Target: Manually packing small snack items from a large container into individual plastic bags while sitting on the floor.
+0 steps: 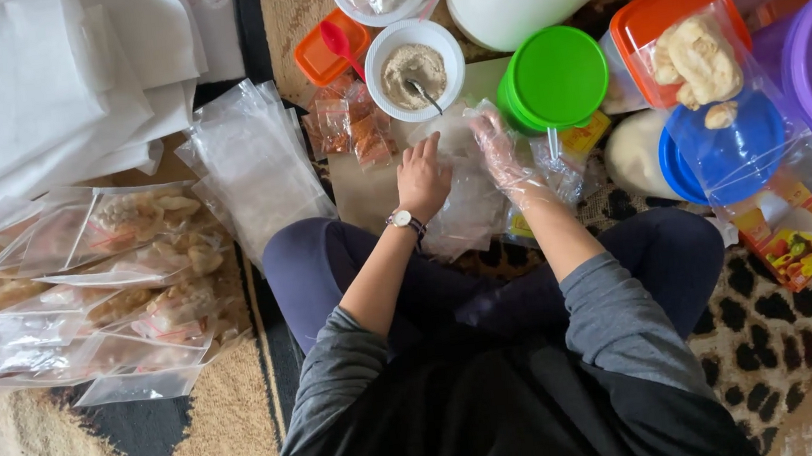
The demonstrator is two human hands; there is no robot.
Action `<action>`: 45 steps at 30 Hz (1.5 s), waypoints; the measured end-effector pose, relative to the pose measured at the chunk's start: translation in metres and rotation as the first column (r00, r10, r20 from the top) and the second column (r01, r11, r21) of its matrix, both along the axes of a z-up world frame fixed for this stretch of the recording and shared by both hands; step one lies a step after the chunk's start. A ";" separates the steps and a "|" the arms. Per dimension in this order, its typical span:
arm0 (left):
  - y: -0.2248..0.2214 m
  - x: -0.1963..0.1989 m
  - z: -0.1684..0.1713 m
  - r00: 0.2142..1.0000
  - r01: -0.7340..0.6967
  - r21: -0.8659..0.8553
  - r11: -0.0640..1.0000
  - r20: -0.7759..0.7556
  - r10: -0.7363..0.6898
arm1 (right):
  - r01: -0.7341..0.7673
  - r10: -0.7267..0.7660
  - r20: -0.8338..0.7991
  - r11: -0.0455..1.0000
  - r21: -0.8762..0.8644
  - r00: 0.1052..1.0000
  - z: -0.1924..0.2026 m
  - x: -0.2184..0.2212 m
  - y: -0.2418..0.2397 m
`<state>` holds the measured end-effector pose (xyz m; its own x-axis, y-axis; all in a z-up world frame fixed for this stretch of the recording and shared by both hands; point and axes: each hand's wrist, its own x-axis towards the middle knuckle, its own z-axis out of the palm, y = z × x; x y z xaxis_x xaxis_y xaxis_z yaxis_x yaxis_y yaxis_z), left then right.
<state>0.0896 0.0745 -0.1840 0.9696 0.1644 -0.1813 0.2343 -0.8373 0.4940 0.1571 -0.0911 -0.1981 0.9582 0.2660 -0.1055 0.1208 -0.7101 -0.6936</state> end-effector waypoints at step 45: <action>-0.024 0.015 0.021 0.985 0.149 0.314 0.938 -0.131 -0.113 | -0.340 0.525 0.215 0.761 -0.552 0.824 0.070 0.033 0.023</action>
